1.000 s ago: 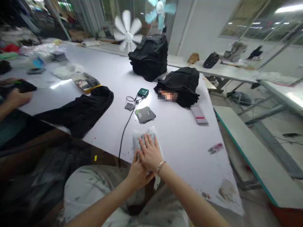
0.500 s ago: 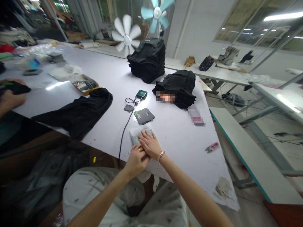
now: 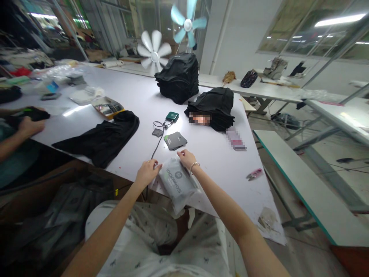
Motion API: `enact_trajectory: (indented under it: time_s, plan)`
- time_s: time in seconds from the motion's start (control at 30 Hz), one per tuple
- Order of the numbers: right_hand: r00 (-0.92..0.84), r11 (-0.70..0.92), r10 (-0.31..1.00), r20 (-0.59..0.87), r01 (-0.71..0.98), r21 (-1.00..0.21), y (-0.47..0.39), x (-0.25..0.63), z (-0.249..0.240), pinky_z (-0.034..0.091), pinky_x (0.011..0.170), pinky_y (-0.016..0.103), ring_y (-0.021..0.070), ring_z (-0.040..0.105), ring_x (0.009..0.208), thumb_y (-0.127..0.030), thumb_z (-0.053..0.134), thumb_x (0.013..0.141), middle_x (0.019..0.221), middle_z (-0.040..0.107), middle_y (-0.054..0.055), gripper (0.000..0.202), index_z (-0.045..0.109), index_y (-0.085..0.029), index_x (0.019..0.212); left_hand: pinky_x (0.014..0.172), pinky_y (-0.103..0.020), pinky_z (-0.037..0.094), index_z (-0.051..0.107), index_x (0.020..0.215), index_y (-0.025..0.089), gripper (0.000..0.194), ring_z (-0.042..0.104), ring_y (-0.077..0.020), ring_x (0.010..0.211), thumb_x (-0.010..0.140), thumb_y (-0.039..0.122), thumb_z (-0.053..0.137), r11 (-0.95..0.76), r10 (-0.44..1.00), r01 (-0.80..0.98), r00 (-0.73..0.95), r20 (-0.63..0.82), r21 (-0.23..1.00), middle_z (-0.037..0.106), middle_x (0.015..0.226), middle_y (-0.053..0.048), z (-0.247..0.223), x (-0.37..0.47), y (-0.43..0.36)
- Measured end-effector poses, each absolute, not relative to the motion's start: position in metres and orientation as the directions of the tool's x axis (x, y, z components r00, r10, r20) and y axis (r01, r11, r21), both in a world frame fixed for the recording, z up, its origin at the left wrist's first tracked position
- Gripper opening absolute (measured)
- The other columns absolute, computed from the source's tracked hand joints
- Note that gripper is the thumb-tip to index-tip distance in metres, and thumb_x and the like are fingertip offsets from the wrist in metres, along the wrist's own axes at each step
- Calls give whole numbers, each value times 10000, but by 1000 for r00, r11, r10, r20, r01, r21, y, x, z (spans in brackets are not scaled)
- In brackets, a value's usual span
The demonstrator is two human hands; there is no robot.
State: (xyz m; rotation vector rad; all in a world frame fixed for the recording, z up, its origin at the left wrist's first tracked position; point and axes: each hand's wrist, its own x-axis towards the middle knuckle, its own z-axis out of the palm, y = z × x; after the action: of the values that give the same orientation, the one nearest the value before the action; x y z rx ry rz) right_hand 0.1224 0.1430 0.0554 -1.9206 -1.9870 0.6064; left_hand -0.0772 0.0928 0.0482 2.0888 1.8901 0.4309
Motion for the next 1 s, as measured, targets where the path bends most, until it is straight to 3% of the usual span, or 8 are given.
enact_trajectory:
  time_s: [0.1,0.2,0.4,0.53,0.63,0.77,1.0]
  plan:
    - [-71,9,990,-120,892,-452,152,113,47,434,673,277,152,586,741,-360,466,837,798,639,51,258,600,-139,832,712,-283,398,572,948,178,282,533,-214,882,823,396,445,-71,995,904,91,-29,421,623,853,-76,52,-83,88]
    - [-79,30,991,-109,919,-394,148,106,43,435,720,315,140,570,779,-335,428,868,855,613,41,249,562,-132,916,701,-261,394,601,860,195,209,552,-190,845,831,336,449,-65,993,892,101,-58,447,624,822,-61,50,-84,81]
    - [-201,185,979,-33,945,-269,129,105,71,383,793,351,226,528,939,-257,422,856,959,605,128,211,557,-137,965,696,-269,411,588,894,183,209,560,-186,805,848,298,420,-48,996,894,76,-44,445,614,804,-63,44,-75,57]
    - [-356,354,934,31,908,-225,85,107,92,312,910,383,232,422,1109,-364,357,878,1196,510,100,348,475,-194,1157,847,-335,395,513,1068,152,278,506,-211,981,856,293,401,-156,978,867,68,197,473,588,1016,-96,53,-68,43]
    - [-486,484,873,34,858,-171,47,110,85,231,985,442,257,273,1239,-438,328,868,1364,342,65,451,396,-233,1263,971,-383,320,386,1234,131,433,374,-226,1181,861,351,386,-366,908,801,194,372,473,455,1254,-123,61,-53,31]
    - [-543,538,839,-27,836,-109,29,118,62,137,1012,526,289,110,1303,-365,376,846,1408,255,74,529,286,-213,1344,1054,-434,200,312,1308,148,509,208,-227,1293,861,384,370,-575,817,681,447,365,453,323,1372,-95,57,-21,19]
    - [-549,544,836,-8,830,-121,35,121,48,70,1037,500,247,28,1318,-338,432,813,1428,196,55,586,241,-252,1360,1053,-456,200,374,1288,164,456,184,-238,1300,854,302,360,-503,857,705,335,391,499,304,1384,-77,32,5,13]
